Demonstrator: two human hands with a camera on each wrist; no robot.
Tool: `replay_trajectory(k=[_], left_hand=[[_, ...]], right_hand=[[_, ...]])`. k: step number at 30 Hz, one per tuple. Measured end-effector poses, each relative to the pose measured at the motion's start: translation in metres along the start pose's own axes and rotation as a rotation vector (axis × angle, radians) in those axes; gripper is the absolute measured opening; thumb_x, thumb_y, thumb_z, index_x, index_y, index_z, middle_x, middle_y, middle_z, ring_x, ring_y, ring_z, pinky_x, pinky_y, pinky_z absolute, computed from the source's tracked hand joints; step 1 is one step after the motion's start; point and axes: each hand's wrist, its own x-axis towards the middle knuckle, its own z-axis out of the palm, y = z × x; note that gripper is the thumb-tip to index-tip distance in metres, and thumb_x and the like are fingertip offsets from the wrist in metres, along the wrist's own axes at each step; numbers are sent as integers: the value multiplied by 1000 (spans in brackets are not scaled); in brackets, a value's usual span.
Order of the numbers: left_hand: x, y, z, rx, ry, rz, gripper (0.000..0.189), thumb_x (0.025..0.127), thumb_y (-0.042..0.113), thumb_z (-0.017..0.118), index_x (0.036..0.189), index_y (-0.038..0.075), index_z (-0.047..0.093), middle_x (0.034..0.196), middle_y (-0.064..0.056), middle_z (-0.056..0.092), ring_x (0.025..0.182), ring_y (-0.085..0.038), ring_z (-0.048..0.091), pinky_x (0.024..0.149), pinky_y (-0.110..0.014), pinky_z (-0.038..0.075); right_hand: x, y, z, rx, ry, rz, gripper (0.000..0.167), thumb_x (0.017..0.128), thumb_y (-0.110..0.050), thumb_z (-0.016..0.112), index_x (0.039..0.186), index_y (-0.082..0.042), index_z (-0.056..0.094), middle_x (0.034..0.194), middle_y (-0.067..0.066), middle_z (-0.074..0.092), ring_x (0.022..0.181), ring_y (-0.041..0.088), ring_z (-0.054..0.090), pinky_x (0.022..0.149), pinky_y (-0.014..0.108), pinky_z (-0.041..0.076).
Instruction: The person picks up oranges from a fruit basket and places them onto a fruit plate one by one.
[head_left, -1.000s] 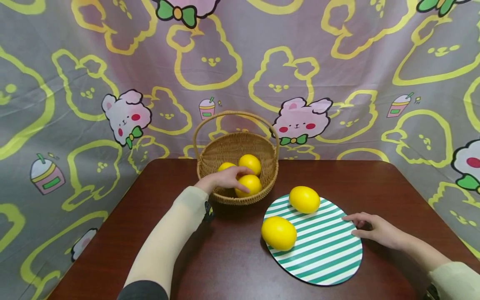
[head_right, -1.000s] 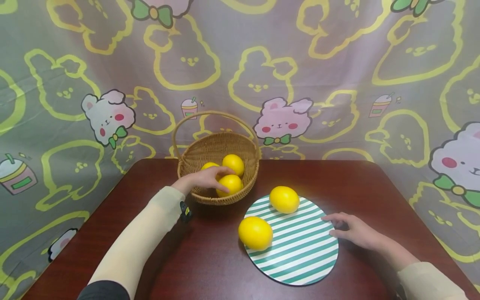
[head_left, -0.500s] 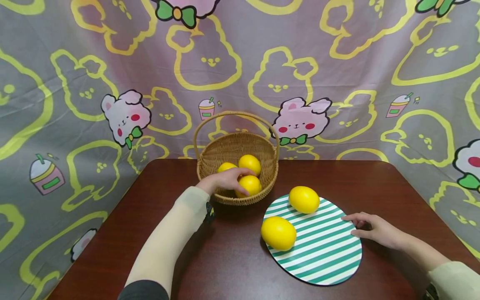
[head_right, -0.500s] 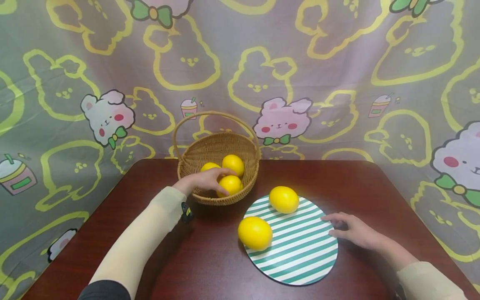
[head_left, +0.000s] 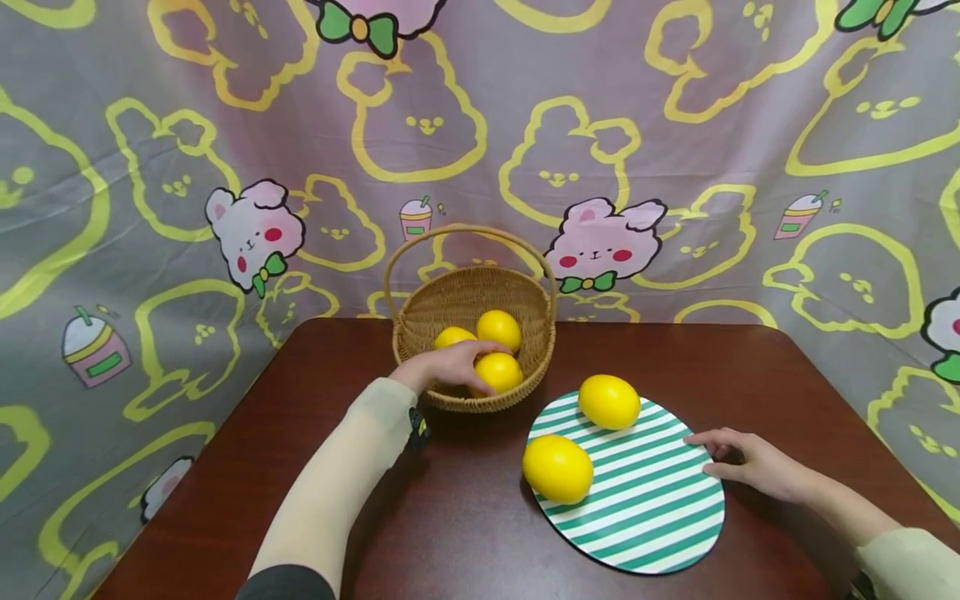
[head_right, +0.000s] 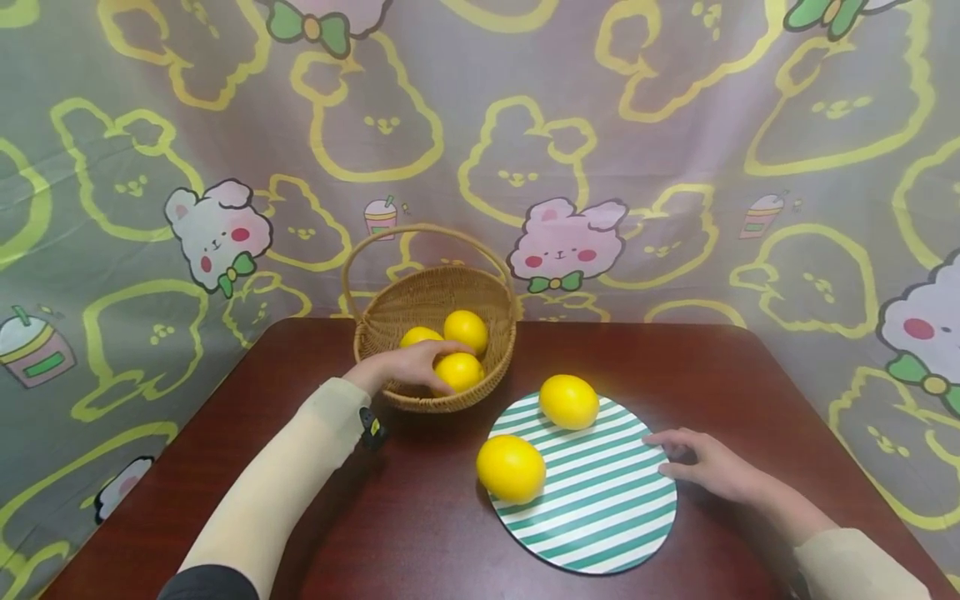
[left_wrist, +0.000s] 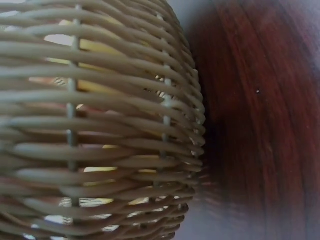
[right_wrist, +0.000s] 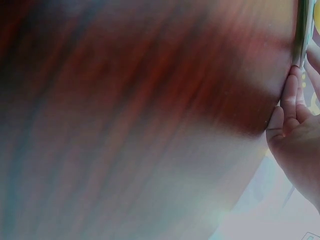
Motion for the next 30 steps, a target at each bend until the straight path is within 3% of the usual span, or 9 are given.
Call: replay_trajectory(k=[5,13,24,30], left_hand=[[-2,1,-1,-9,28,34,73,78,25,82,142,12,49,132,-5,55,107,-18,53,91,-35,42],[-6,2,-9,-73,100,55,78,76,28,84,143,16,47,131,-6,55,108,-19,54,89,-36,45],[-4,7,-18,-28,152,110,76,76,24,84,141,13,48,126,-9,58,105,-22,53,90,-37,43],[-3,12,-21,-49,158,97,77,75,26,85,142,15,47,128,-7,56,106,-21,53,90,-37,43]], right_hand=[[-2,0,0,-2,10,-23,42,91,-18,68,127,1,58,96,-5,57,83,6,50,68,22,45],[-1,-2,0,-5,0,13,44,91,-22,69,128,0,58,99,-2,57,84,5,50,70,23,45],[-1,-4,0,-2,0,28,45,91,-23,69,128,0,58,99,-2,59,84,5,51,71,23,46],[-2,-3,0,6,-2,15,44,91,-22,68,128,1,58,98,-3,59,84,6,51,70,23,45]])
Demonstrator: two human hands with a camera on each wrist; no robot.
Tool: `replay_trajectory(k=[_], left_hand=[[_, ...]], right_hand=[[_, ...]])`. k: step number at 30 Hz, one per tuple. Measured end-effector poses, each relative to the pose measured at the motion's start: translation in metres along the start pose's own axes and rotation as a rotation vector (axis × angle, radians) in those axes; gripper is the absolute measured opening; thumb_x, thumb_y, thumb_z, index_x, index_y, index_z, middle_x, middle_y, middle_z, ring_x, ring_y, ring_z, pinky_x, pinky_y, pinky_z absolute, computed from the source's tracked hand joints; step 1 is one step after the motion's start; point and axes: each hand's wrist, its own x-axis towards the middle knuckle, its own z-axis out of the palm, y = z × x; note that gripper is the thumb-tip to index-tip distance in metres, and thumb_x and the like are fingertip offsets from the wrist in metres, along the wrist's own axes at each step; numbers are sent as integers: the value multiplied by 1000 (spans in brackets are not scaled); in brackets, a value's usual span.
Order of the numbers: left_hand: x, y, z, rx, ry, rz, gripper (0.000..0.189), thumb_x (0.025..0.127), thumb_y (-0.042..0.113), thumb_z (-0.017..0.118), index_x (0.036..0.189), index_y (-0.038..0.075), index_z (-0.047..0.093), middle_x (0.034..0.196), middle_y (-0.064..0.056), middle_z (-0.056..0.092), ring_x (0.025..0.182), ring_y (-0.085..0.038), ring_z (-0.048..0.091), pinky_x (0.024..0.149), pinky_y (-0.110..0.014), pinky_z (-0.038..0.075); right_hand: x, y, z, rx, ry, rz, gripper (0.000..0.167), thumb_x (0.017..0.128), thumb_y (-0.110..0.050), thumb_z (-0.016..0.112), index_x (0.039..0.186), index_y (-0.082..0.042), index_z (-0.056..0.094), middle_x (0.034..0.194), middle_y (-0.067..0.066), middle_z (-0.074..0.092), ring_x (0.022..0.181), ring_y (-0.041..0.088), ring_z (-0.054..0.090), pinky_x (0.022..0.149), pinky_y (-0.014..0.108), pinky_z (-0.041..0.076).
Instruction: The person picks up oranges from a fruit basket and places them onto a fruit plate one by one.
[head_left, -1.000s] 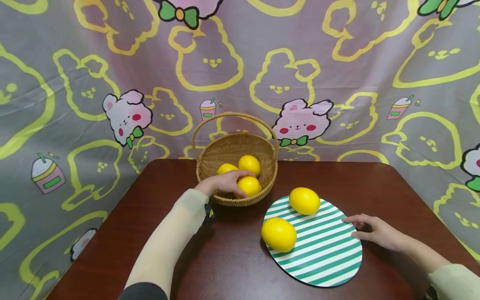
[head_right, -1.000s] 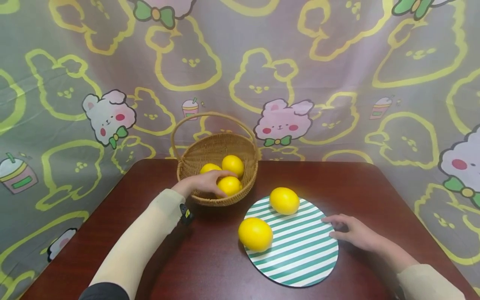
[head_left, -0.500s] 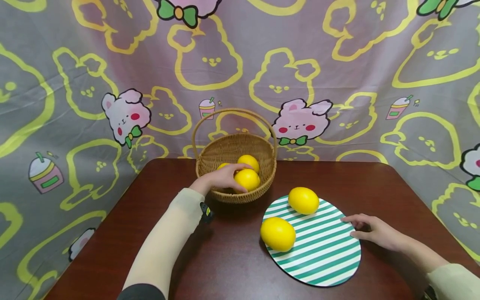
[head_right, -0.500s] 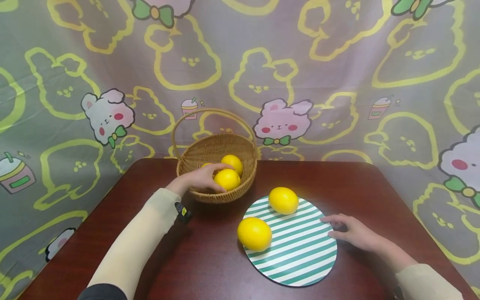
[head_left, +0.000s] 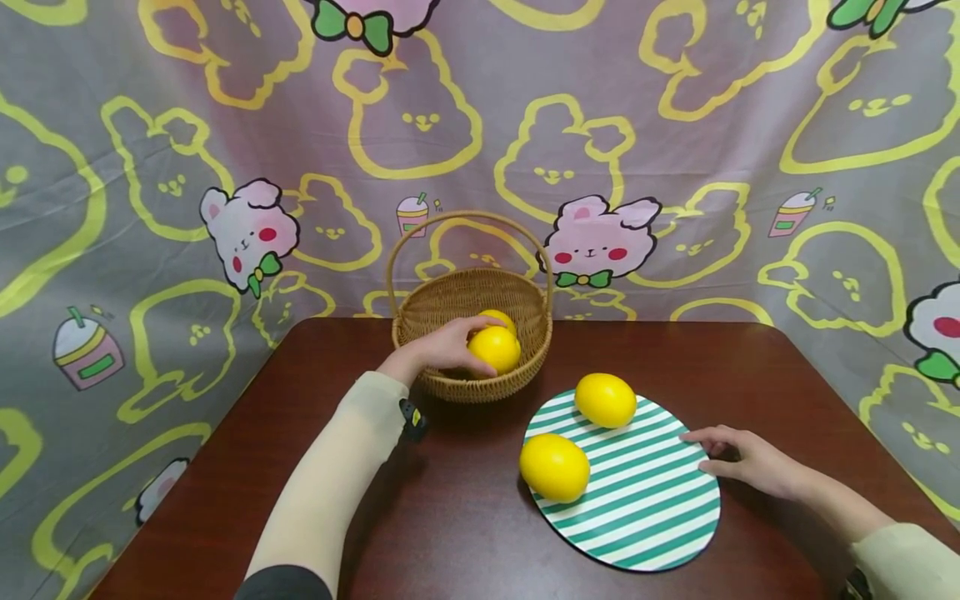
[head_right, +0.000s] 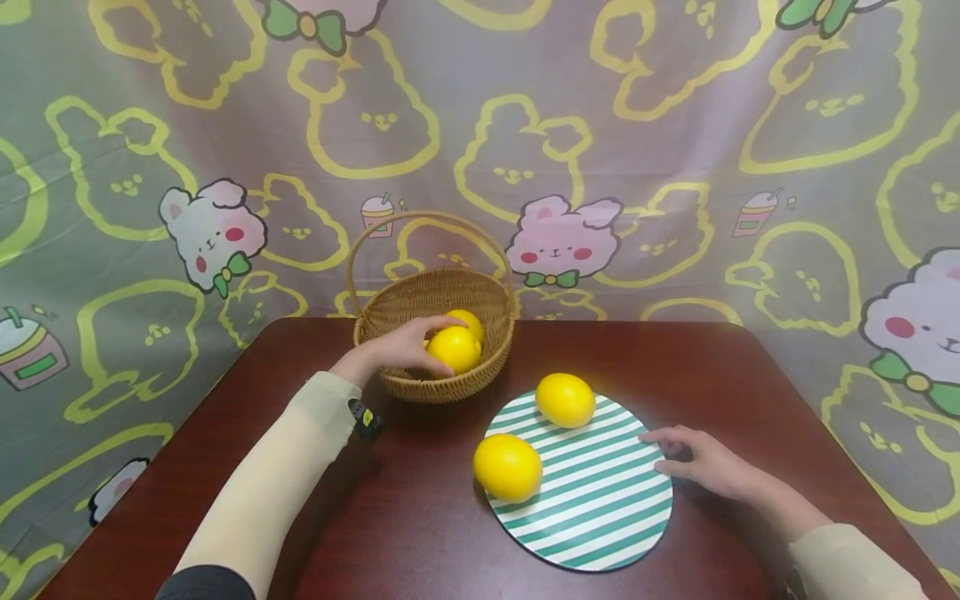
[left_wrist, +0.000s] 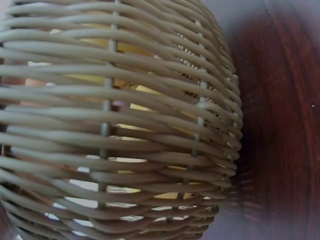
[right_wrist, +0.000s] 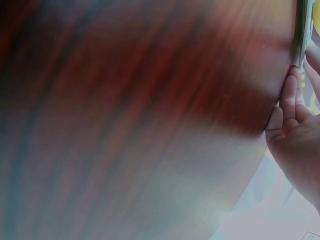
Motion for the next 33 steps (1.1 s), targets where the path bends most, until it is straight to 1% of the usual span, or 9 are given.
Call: replay_trajectory(k=[5,11,15,20,24,29,33], left_hand=[[-4,5,-2,-50,13,-25,80,75,27,85,143,17,46,129,-6,55,107,-21,54,90,-40,44],[-7,11,-4,-28,53,-20,79,75,32,84,143,19,46,126,-1,57,105,-18,55,89,-38,44],[-8,17,-6,-18,68,-6,79,75,35,84,142,19,46,123,0,58,102,-18,55,88,-39,45],[-9,26,-7,-15,61,26,80,74,37,84,142,18,46,123,1,58,102,-19,55,87,-39,45],[-10,33,-8,-12,67,38,79,74,35,84,141,19,47,123,3,57,101,-18,55,86,-39,45],[-13,41,-9,-13,73,65,77,74,34,84,140,22,47,121,4,58,100,-17,55,86,-38,46],[-13,49,-9,-6,76,96,76,74,34,85,139,23,48,120,4,58,100,-16,56,85,-37,47]], right_hand=[[1,1,0,9,-2,-18,42,92,-19,68,128,1,58,96,-3,59,83,7,51,70,23,45],[1,3,0,0,10,-44,40,92,-18,67,127,1,59,95,-7,58,82,6,50,69,23,45],[0,2,0,-6,17,-50,40,92,-18,68,126,0,60,95,-7,57,82,6,50,68,23,45],[0,1,0,1,2,-12,41,92,-21,68,127,-1,60,97,-3,57,83,6,50,69,23,45],[0,0,0,2,-7,12,43,92,-22,68,128,-1,60,98,-1,57,83,6,50,70,23,44],[0,-2,0,9,-12,20,43,92,-23,68,127,0,60,98,0,57,83,6,49,70,24,44],[0,-1,0,9,-8,9,43,92,-23,68,127,0,60,98,-1,58,83,6,50,70,24,45]])
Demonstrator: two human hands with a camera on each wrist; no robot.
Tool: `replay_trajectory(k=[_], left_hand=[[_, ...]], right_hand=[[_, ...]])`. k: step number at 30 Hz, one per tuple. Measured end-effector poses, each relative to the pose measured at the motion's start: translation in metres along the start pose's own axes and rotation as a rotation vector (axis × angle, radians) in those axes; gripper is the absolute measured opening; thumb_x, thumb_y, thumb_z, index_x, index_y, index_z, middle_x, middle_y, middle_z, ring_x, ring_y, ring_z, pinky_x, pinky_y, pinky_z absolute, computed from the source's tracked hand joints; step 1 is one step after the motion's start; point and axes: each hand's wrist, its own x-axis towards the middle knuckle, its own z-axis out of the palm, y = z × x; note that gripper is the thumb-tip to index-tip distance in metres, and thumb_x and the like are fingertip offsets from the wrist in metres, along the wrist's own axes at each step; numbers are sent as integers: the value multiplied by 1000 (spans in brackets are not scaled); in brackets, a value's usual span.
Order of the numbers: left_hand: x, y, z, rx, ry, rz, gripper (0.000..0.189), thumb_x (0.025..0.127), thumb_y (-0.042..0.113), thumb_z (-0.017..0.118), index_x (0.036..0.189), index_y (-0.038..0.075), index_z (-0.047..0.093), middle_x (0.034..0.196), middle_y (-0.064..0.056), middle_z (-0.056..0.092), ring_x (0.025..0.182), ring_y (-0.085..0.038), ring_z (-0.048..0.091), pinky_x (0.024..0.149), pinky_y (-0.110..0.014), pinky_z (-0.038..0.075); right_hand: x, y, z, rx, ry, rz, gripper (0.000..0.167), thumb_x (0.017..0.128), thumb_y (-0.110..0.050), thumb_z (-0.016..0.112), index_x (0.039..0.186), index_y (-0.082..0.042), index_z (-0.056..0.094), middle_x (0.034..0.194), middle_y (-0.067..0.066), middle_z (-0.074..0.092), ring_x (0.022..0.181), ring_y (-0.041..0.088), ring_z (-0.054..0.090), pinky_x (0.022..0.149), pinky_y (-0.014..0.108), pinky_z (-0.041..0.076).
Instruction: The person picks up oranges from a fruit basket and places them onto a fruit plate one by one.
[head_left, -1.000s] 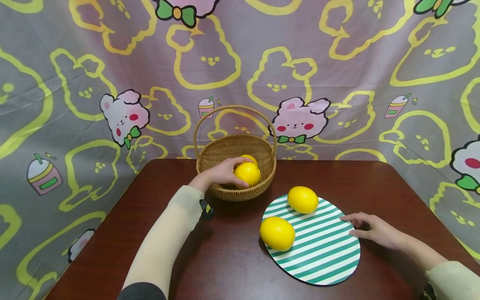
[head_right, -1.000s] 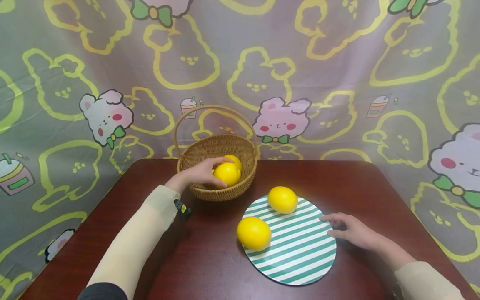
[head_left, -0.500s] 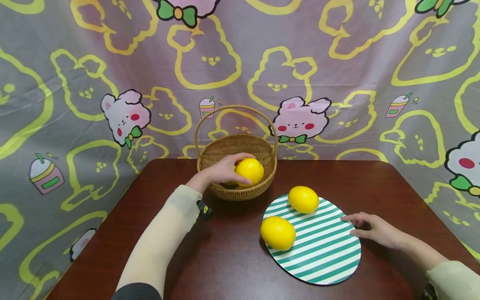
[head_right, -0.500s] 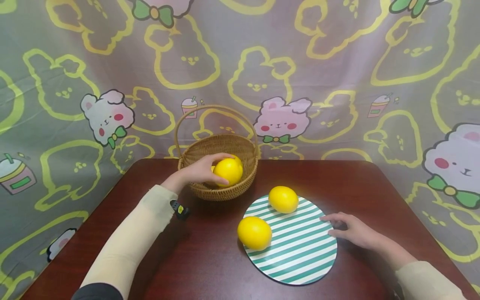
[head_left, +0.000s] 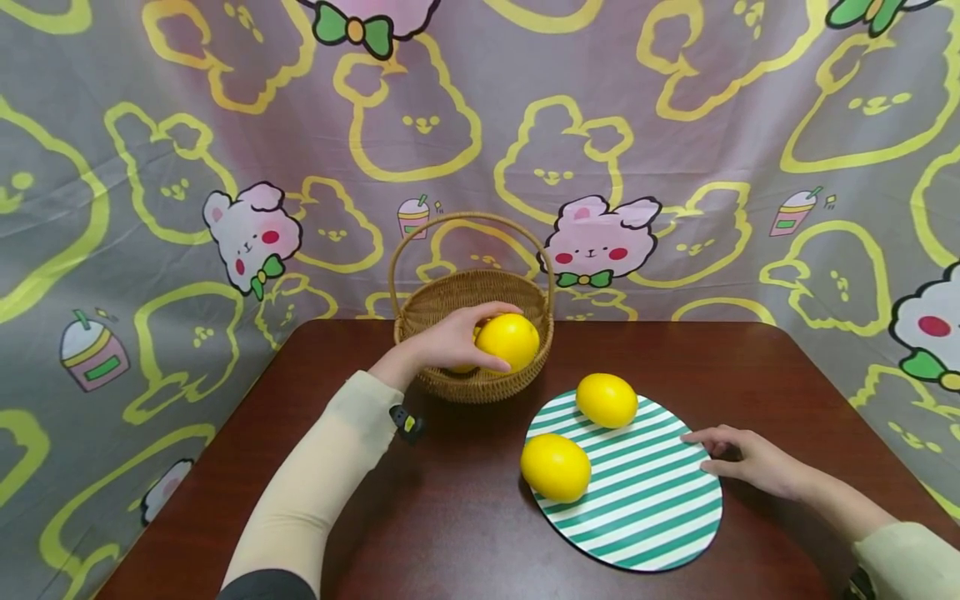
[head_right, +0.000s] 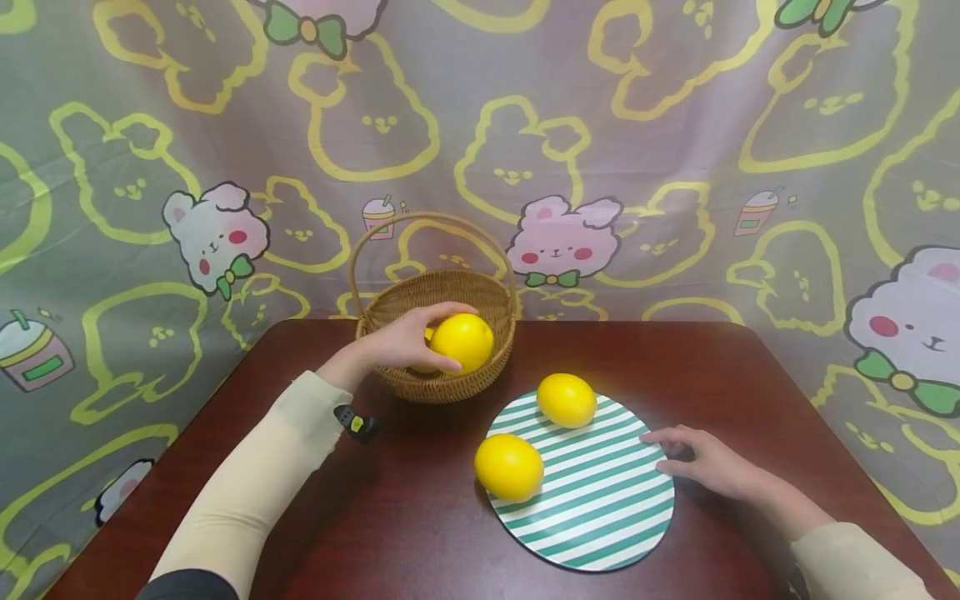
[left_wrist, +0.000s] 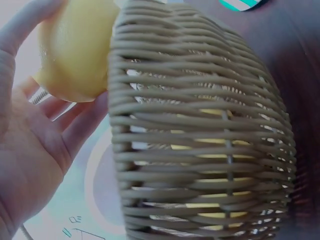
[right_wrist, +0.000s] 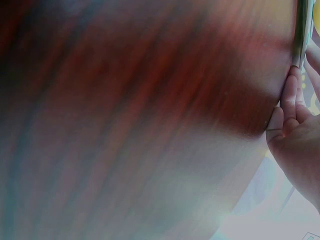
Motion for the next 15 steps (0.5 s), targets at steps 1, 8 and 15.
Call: replay_trajectory(k=[1,8,15], left_hand=[[0,2,0,5,1,7,76,74,34,85,140,22,48,120,4,58,100,-16,56,85,-37,47],[-3,17,3,-20,-18,36,77,75,34,84,141,21,46,122,5,57,101,-15,55,85,-36,48],[-3,29,9,-33,-43,90,77,75,35,84,141,21,46,124,9,56,103,-14,53,86,-36,46]], right_hand=[[0,0,0,-2,2,-4,43,92,-23,68,127,0,60,98,-2,58,83,6,50,70,24,45],[-1,0,0,4,1,-8,43,92,-21,68,128,1,59,98,-1,58,83,6,50,70,23,45],[0,-1,0,4,-2,0,43,92,-21,68,128,0,59,100,0,57,84,6,50,70,23,45]])
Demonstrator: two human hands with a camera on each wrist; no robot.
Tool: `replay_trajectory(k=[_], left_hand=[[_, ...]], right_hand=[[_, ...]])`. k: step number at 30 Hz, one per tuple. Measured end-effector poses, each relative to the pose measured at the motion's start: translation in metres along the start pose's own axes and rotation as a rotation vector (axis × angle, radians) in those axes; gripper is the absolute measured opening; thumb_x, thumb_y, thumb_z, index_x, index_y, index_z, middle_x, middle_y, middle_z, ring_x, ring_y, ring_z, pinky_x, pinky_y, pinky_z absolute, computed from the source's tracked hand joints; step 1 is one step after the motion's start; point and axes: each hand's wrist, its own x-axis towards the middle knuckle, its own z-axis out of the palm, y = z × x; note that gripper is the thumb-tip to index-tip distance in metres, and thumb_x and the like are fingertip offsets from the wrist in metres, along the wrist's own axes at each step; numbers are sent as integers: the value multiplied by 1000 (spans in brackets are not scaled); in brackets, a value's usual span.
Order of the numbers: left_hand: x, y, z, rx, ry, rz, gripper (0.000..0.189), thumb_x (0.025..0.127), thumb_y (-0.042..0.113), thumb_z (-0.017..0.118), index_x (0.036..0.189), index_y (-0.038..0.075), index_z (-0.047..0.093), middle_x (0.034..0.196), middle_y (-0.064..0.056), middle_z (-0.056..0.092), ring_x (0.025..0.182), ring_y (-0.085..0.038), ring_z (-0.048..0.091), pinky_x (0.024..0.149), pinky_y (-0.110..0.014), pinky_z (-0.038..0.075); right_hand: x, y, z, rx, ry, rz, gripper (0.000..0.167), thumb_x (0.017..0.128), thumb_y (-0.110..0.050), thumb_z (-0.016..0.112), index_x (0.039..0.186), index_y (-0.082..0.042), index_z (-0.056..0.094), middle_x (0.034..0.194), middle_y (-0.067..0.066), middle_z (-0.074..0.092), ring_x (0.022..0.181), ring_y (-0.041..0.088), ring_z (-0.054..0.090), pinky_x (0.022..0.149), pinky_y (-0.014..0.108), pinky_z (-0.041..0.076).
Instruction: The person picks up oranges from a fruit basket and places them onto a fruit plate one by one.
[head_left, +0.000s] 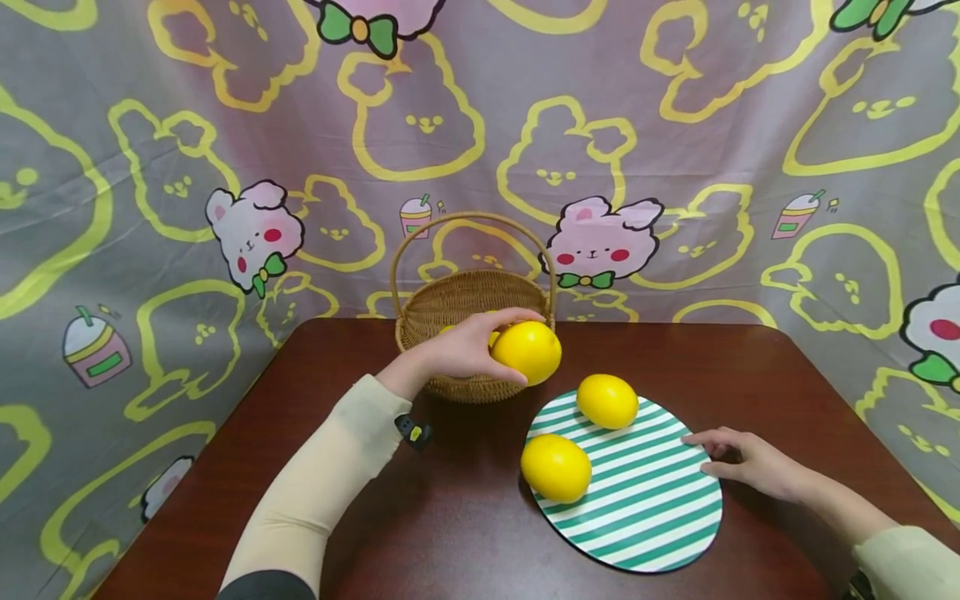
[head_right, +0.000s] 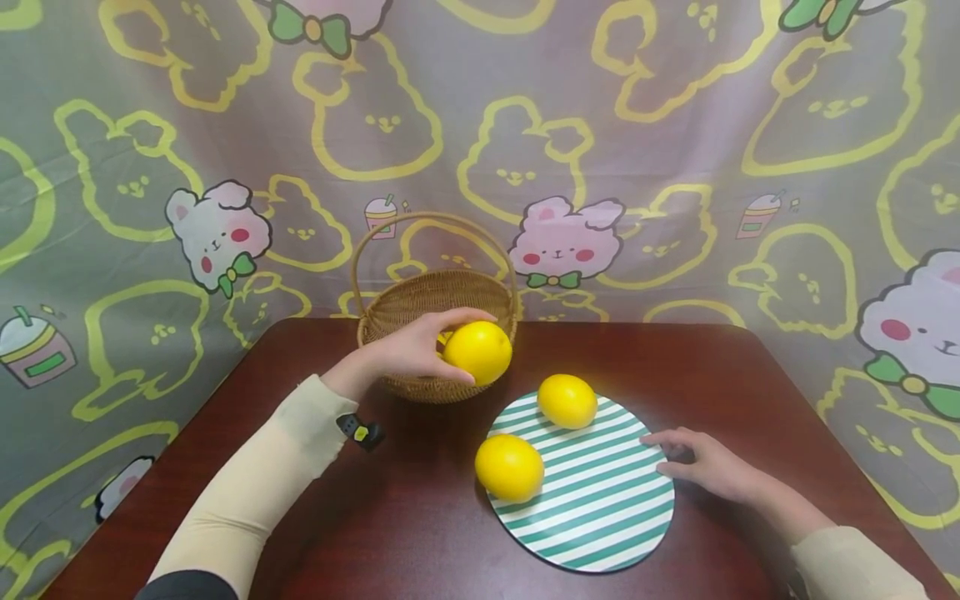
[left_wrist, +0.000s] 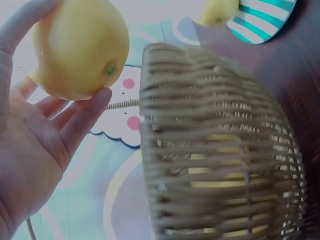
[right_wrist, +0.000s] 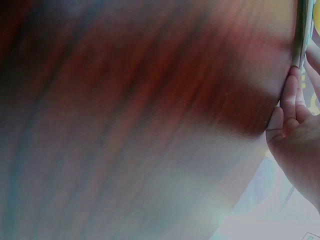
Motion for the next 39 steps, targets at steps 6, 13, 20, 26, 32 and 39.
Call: replay_trajectory(k=[6,13,20,26,32,39], left_hand=[[3,9,10,-1,-46,15,78,74,37,84,141,25,45,124,10,56,101,-12,53,86,-35,46],[7,14,24,-34,-110,16,77,75,39,84,140,29,44,123,12,57,100,-13,54,86,-33,46],[12,15,37,-70,-150,12,78,74,39,85,140,31,44,123,15,56,100,-11,54,88,-31,45],[18,15,47,-81,-180,40,77,75,38,85,140,27,45,124,13,56,101,-11,55,89,-29,45],[25,17,54,-65,-194,70,77,75,38,85,139,27,45,125,12,55,101,-10,54,88,-28,45],[35,22,68,-94,-257,121,74,76,32,85,138,24,45,126,10,54,102,-9,53,89,-25,45]], right_hand=[[-1,1,1,-3,5,-3,43,92,-22,68,128,0,59,100,0,58,84,6,50,70,23,45],[-3,1,2,-3,9,2,44,92,-22,68,128,0,59,101,1,58,84,6,50,71,23,46],[-3,3,3,-5,16,-20,43,92,-21,68,128,0,59,99,-1,59,83,6,51,70,23,46],[-3,2,3,5,14,-37,41,92,-20,67,127,1,60,95,-3,59,83,6,51,69,23,46],[-1,1,2,-6,9,-34,40,91,-17,69,126,1,60,96,-3,59,82,6,50,69,23,45],[1,-1,-1,-11,-8,12,43,91,-18,69,127,1,59,97,-2,57,83,6,49,69,23,45]])
